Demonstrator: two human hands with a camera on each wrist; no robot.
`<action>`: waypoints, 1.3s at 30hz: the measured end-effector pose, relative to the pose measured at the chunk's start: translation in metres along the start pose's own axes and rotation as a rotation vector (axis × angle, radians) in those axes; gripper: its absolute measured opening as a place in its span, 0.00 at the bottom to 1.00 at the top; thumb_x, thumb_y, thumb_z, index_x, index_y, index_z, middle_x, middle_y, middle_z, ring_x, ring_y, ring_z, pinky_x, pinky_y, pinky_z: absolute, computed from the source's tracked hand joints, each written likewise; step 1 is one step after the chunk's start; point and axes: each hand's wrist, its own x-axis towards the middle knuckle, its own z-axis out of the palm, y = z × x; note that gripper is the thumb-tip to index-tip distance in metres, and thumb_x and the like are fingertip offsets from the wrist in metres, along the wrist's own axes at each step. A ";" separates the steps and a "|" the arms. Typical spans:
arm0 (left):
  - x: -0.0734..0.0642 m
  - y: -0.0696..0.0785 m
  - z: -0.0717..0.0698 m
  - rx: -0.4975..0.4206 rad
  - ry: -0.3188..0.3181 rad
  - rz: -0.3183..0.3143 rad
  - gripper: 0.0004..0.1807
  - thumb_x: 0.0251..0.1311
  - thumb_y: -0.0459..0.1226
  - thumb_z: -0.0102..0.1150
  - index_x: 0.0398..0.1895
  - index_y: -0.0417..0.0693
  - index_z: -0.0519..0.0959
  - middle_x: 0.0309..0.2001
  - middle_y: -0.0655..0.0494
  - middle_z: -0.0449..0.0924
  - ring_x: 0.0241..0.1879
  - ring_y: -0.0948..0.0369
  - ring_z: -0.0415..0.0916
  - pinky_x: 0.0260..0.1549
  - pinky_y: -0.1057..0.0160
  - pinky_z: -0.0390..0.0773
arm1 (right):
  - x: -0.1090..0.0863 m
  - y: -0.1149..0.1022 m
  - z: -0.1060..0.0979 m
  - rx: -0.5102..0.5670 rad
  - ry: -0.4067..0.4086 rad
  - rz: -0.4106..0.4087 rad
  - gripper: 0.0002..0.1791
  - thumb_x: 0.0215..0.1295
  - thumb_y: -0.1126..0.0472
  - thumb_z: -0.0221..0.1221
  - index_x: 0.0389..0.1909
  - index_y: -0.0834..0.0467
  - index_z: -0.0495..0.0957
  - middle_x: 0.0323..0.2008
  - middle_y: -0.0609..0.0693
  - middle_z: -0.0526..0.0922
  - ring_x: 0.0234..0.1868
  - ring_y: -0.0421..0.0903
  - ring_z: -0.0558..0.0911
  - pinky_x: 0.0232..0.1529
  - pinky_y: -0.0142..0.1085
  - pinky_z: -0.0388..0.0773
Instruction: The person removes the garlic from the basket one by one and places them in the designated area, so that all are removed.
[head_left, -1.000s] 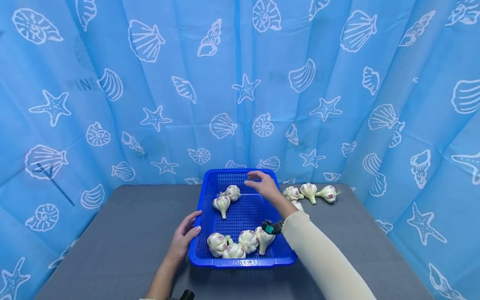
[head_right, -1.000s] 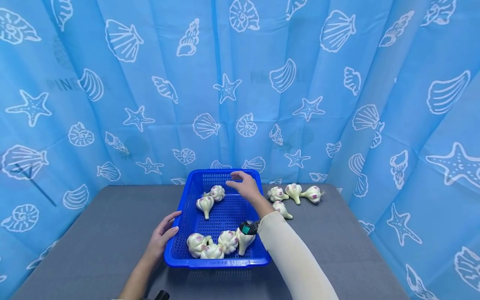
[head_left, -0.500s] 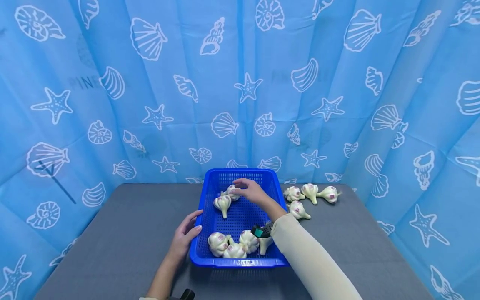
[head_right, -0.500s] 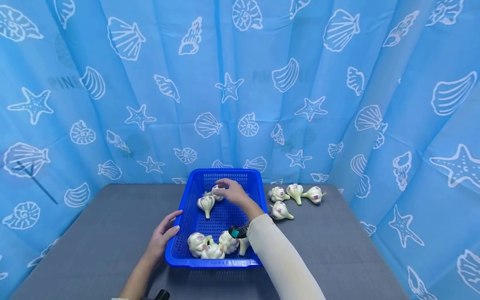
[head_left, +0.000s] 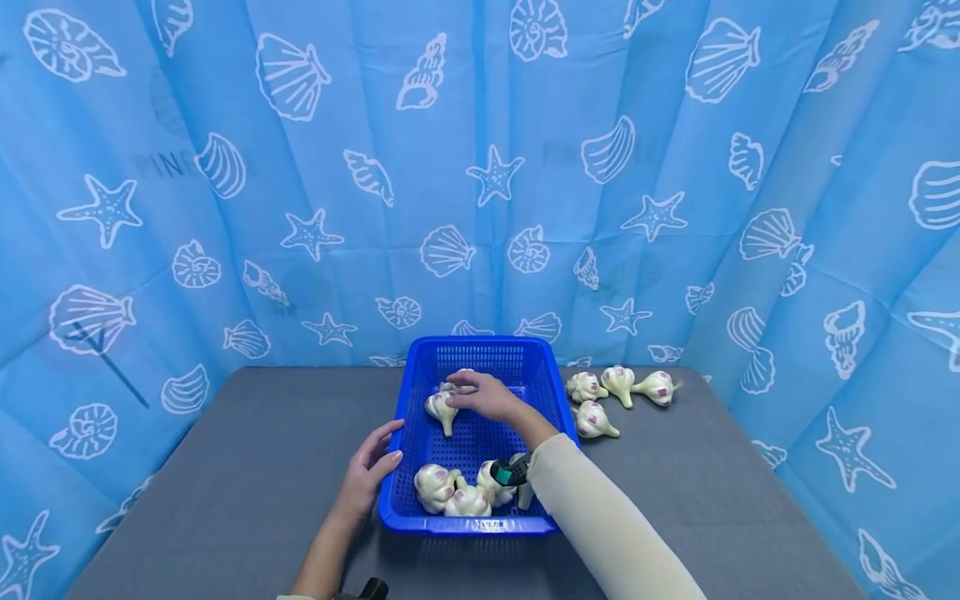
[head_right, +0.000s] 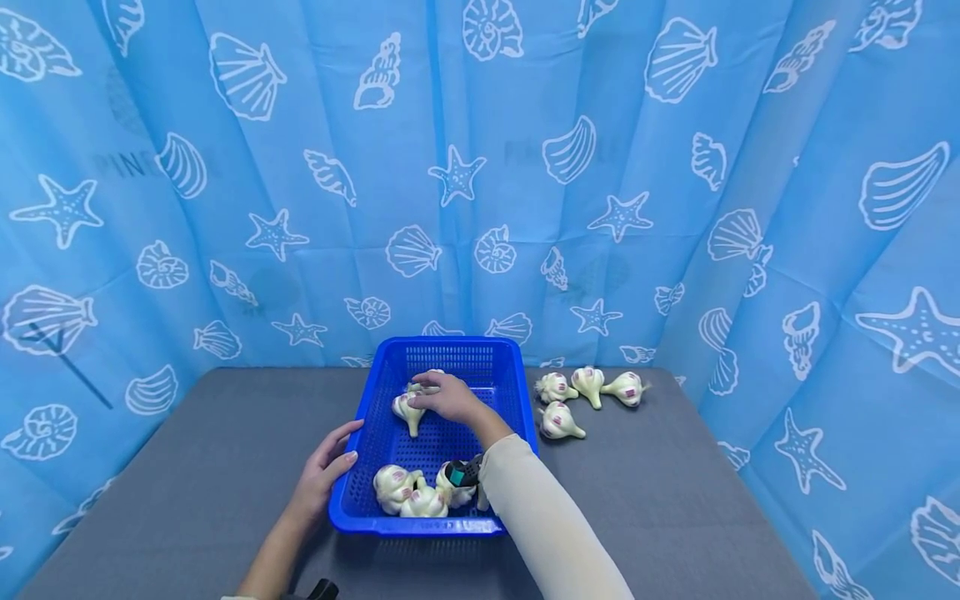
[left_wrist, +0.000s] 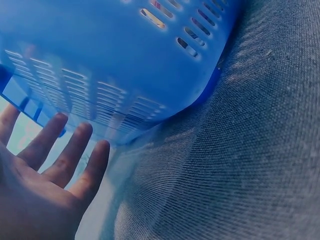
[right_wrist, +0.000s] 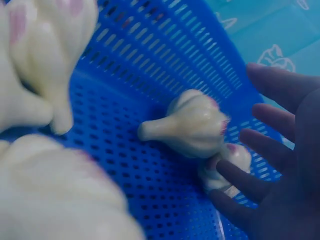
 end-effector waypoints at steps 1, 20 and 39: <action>0.000 -0.001 0.000 -0.001 -0.002 0.003 0.24 0.66 0.31 0.51 0.66 0.40 0.67 0.62 0.33 0.68 0.57 0.46 0.71 0.47 0.61 0.76 | 0.001 0.001 0.002 -0.016 -0.011 -0.005 0.28 0.65 0.54 0.62 0.65 0.58 0.72 0.64 0.59 0.71 0.65 0.61 0.69 0.60 0.54 0.66; -0.001 0.001 -0.001 0.002 -0.002 -0.005 0.24 0.67 0.32 0.51 0.66 0.40 0.68 0.62 0.34 0.68 0.57 0.45 0.70 0.47 0.61 0.76 | -0.003 0.001 0.011 -0.202 -0.168 -0.054 0.26 0.61 0.57 0.65 0.60 0.57 0.76 0.59 0.54 0.76 0.60 0.54 0.73 0.58 0.48 0.68; -0.002 0.004 0.000 0.036 0.002 -0.012 0.24 0.67 0.33 0.51 0.67 0.42 0.68 0.63 0.35 0.68 0.58 0.42 0.69 0.48 0.59 0.75 | -0.003 0.002 0.017 -0.215 -0.149 0.010 0.31 0.60 0.52 0.66 0.65 0.56 0.72 0.58 0.54 0.77 0.59 0.54 0.74 0.58 0.48 0.69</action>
